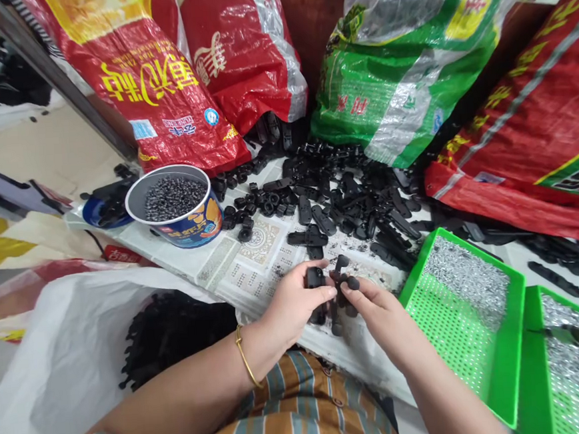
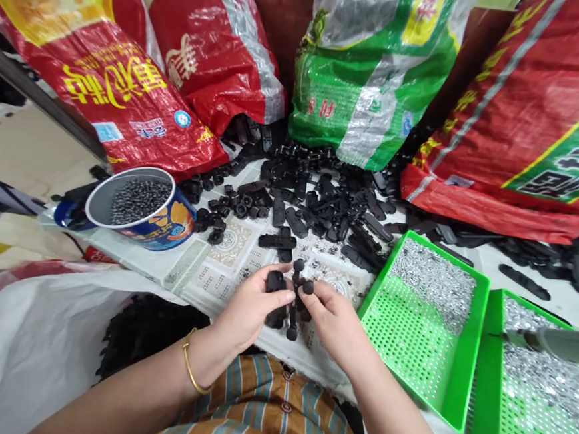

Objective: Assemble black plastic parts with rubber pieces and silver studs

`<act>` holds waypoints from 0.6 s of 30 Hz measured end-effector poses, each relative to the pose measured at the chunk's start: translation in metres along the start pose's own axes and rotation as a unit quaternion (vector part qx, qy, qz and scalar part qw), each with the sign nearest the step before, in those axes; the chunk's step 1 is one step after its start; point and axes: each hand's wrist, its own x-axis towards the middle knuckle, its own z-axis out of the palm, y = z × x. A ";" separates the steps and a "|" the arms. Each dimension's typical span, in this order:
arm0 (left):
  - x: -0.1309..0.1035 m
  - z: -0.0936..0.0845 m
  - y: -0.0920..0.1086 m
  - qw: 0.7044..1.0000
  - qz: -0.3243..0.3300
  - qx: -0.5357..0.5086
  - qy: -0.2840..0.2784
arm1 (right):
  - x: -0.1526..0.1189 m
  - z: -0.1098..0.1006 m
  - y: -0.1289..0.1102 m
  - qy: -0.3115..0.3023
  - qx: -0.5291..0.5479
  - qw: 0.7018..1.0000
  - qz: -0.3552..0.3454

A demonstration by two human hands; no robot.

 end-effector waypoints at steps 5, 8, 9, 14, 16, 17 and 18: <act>-0.005 0.005 0.013 0.997 -0.056 -0.053 -0.014 | 0.000 -0.001 -0.001 0.007 0.140 0.989 0.041; -0.007 0.004 0.017 0.988 -0.086 -0.126 -0.010 | -0.004 0.002 -0.003 0.016 0.215 0.974 0.070; -0.007 0.002 0.016 0.988 -0.089 -0.128 -0.007 | -0.005 0.003 -0.003 0.017 0.224 0.972 0.074; -0.008 -0.004 0.009 0.991 -0.093 -0.093 -0.021 | -0.009 0.005 -0.004 0.009 0.258 0.963 0.082; -0.008 -0.005 0.007 0.989 -0.098 -0.102 -0.039 | -0.009 0.006 -0.004 0.001 0.269 0.960 0.084; -0.008 -0.006 0.006 0.988 -0.101 -0.107 -0.047 | -0.009 0.007 -0.004 -0.003 0.272 0.959 0.084; -0.009 -0.006 0.005 0.987 -0.102 -0.109 -0.054 | -0.008 0.007 -0.004 -0.005 0.274 0.958 0.083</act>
